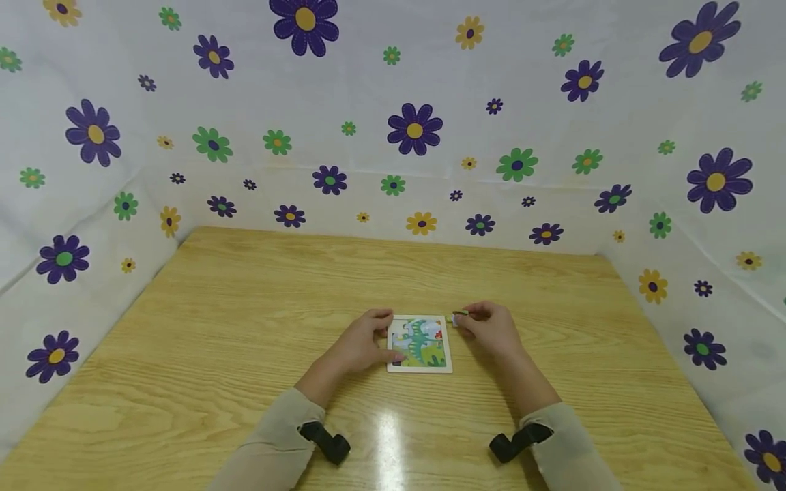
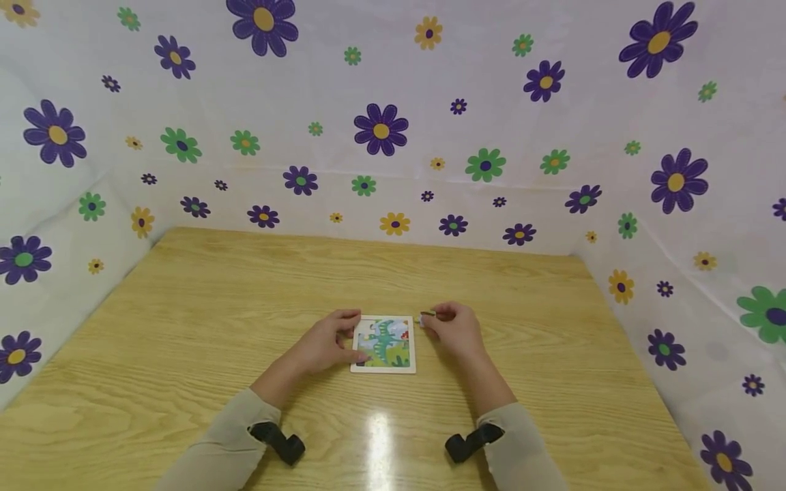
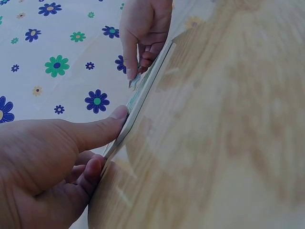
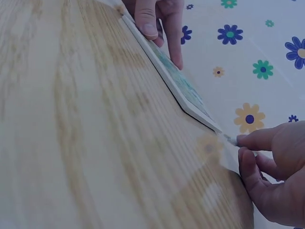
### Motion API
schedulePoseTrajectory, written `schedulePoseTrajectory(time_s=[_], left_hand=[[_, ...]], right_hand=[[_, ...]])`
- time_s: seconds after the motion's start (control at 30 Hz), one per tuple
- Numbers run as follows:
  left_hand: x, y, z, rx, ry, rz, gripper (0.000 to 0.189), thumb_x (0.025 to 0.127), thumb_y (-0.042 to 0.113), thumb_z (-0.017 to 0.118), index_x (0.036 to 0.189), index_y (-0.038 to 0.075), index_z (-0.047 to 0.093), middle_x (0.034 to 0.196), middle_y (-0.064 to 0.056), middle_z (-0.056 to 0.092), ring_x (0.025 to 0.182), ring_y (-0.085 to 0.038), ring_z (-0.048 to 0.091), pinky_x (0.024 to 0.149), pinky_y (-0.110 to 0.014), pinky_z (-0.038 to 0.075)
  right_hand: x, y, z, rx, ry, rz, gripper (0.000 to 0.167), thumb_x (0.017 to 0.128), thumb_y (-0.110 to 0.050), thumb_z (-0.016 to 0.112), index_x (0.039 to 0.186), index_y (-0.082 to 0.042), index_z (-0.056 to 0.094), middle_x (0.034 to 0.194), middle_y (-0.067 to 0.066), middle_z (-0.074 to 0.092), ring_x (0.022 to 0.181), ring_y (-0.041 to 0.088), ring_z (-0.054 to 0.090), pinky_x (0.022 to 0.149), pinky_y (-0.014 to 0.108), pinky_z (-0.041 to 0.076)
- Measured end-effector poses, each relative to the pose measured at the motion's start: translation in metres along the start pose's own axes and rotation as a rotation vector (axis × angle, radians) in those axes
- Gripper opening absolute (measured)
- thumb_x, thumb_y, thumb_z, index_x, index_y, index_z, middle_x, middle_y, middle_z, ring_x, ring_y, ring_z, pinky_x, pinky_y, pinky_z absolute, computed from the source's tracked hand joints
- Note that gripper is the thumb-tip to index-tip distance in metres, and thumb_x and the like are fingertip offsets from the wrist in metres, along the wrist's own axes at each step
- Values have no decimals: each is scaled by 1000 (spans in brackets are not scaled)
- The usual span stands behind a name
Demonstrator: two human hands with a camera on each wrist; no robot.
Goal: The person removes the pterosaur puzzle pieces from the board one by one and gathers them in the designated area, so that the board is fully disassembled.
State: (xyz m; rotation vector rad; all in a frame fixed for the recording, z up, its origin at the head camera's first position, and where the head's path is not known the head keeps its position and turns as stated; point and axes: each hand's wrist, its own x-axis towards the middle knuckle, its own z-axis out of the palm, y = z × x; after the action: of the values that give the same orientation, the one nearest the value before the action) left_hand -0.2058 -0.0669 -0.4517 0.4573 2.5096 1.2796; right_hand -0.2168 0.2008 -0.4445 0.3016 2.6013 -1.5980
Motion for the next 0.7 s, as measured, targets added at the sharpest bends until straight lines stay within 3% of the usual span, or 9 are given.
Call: schedulePoseTrajectory(time_s=[0.17,0.37,0.47,0.7], left_hand=[[0,3,2,13,8,-4,88,79,26,86,151,2,41,158,-4,38,104,-16,49,79,-29,43],[-2,-1,3,30,17,-6,87,79,27,86,150,2,43,157,-6,40,107,-17,51,81,-30,44],[-2,-3,3,27,19,-3,87,79,28,86,150,2,43,157,-6,39,107,-17,51,81,-30,43],[0,0,2,18,10,21,86,81,26,85,151,2,41,157,-6,39,104,-17,50,78,-28,43]], right_hand=[[-1,4,1,-100,23,-47,32,89,-18,75,115,2,70,101,13,65,88,19,59,70,23,49],[-2,4,8,-221,57,-82,31,88,-22,77,111,-2,73,104,12,70,94,23,62,82,34,49],[-3,3,8,-216,49,-79,30,90,-21,76,112,-2,72,106,13,69,96,23,62,84,36,50],[-3,-5,7,-176,14,-117,28,91,-19,74,114,-3,72,104,12,67,92,21,64,74,28,51]])
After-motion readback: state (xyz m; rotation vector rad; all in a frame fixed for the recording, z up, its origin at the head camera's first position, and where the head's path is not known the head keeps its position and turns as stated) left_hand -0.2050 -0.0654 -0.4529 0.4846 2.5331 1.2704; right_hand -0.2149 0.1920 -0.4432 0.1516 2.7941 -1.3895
